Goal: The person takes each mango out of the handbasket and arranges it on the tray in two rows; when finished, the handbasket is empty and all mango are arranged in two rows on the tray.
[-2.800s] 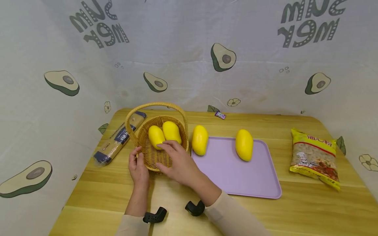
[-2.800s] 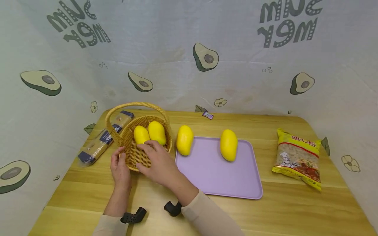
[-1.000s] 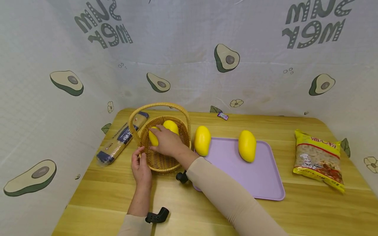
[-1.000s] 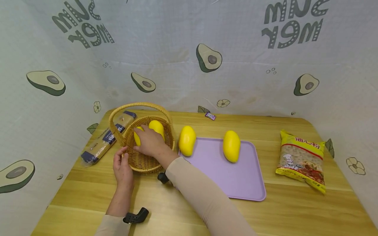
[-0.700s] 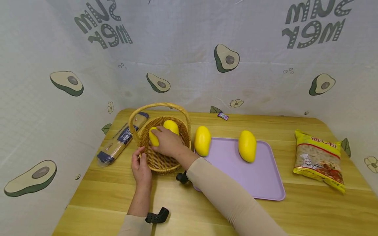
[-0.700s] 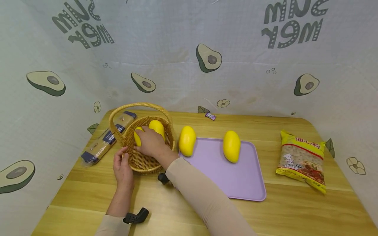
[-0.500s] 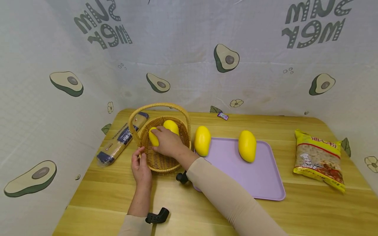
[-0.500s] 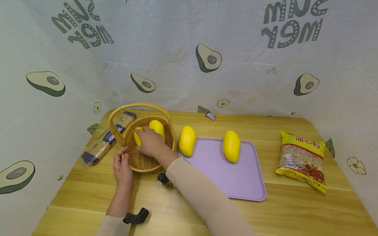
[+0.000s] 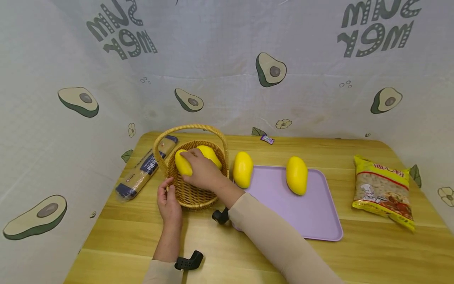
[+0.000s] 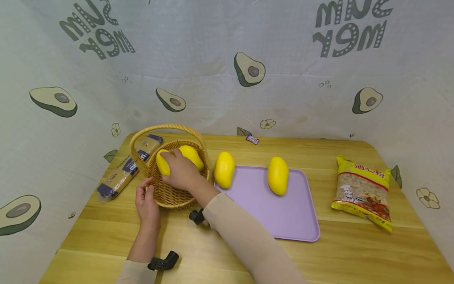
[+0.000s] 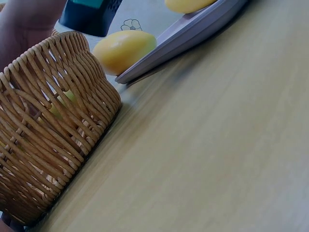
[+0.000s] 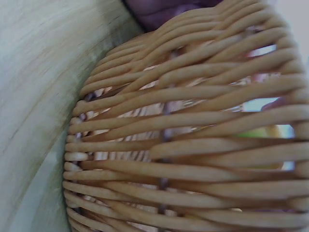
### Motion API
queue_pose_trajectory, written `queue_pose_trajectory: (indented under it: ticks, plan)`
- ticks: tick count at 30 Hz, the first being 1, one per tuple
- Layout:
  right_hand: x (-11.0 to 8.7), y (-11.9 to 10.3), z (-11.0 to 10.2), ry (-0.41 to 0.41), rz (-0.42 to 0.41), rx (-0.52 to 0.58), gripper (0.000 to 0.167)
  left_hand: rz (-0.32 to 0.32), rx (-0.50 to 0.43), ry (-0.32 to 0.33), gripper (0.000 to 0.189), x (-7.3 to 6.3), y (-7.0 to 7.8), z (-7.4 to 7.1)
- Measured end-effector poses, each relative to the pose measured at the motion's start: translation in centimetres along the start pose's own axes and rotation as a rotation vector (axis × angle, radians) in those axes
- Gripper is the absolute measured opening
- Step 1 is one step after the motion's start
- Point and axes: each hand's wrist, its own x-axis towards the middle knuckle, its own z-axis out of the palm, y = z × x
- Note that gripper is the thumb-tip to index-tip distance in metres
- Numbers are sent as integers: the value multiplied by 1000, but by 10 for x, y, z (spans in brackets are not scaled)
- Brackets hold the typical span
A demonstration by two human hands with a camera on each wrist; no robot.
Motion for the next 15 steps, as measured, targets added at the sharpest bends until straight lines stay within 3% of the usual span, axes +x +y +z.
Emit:
queue_pose_trajectory:
  ticks: [8, 15]
  plan:
    - [-21, 1, -12, 79, -7, 102, 74, 11, -2, 7, 27, -1, 0, 0]
    - [-46, 0, -20, 60, -66, 151, 73, -3, 18, 0, 30, -1, 3, 0]
